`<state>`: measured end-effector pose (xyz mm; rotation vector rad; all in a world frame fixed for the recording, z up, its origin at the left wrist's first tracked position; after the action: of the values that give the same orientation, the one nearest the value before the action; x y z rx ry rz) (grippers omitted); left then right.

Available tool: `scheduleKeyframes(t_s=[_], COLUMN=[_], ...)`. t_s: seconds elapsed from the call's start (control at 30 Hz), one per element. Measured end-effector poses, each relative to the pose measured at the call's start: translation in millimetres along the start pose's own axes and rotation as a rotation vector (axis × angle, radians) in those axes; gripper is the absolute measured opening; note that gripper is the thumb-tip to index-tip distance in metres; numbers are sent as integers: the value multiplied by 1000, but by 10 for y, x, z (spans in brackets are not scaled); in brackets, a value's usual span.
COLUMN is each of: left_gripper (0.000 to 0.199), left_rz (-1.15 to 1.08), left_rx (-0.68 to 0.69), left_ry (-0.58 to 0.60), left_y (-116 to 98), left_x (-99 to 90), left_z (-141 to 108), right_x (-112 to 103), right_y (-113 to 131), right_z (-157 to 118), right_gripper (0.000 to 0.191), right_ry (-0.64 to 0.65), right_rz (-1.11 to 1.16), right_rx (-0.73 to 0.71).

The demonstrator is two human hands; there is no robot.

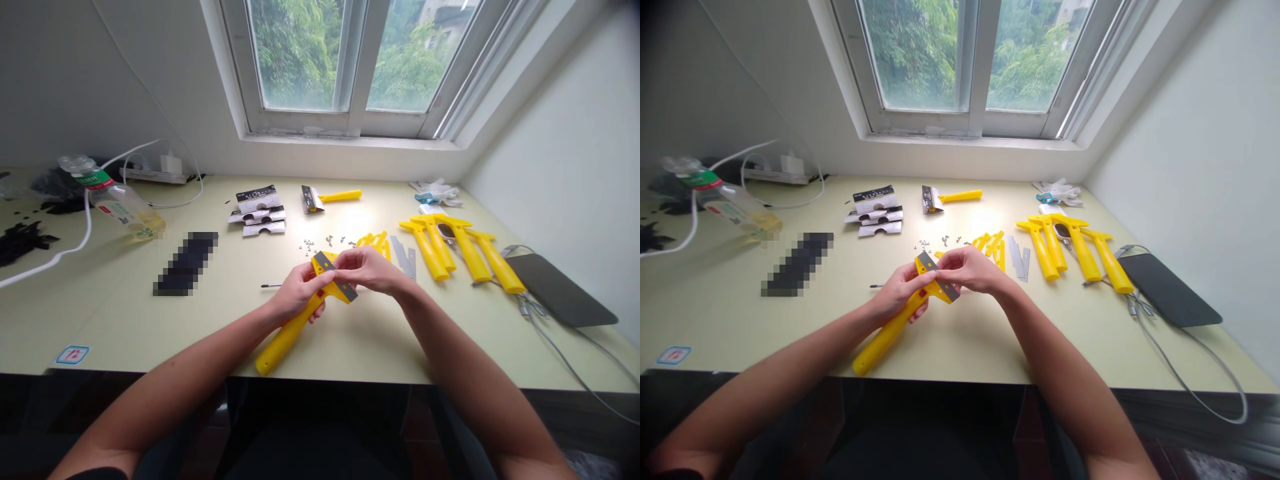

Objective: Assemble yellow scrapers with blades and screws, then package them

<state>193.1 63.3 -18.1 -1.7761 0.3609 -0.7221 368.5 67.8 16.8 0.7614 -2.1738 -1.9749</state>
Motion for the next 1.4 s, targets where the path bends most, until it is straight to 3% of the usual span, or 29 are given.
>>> scheduleKeyframes(t_s=[0.23, 0.57, 0.83, 1.2, 1.3, 1.4], left_gripper=[41, 43, 41, 37, 37, 38], left_rz=[-15, -5, 1, 5, 9, 6], left_rx=[-28, 56, 73, 101, 112, 143], left_ry=[-52, -132, -124, -117, -187, -277], left_y=[10, -22, -14, -22, -77, -143], left_x=[-35, -47, -79, -92, -149, -241], left_z=[17, 15, 20, 21, 35, 52], right_x=[7, 51, 27, 68, -72, -231], right_y=[0, -51, -60, 15, -46, -159], right_z=[-14, -4, 5, -36, -9, 35], right_gripper=[29, 27, 37, 31, 23, 19], right_ry=[-76, -84, -79, -85, -229, -367], right_rz=[-74, -89, -55, -80, -180, -525], right_rx=[-65, -129, -172, -161, -203, -165])
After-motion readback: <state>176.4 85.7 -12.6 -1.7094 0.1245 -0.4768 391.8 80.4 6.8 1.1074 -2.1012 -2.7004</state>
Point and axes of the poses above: each hand's wrist, its own z-axis towards the middle knuckle, its own x-axis out of the palm, y = z × x, the point moved 2 cm from there along z, towards the middle knuckle, and after that the axes turned 1 degree about -x, right-handed, at the moved point
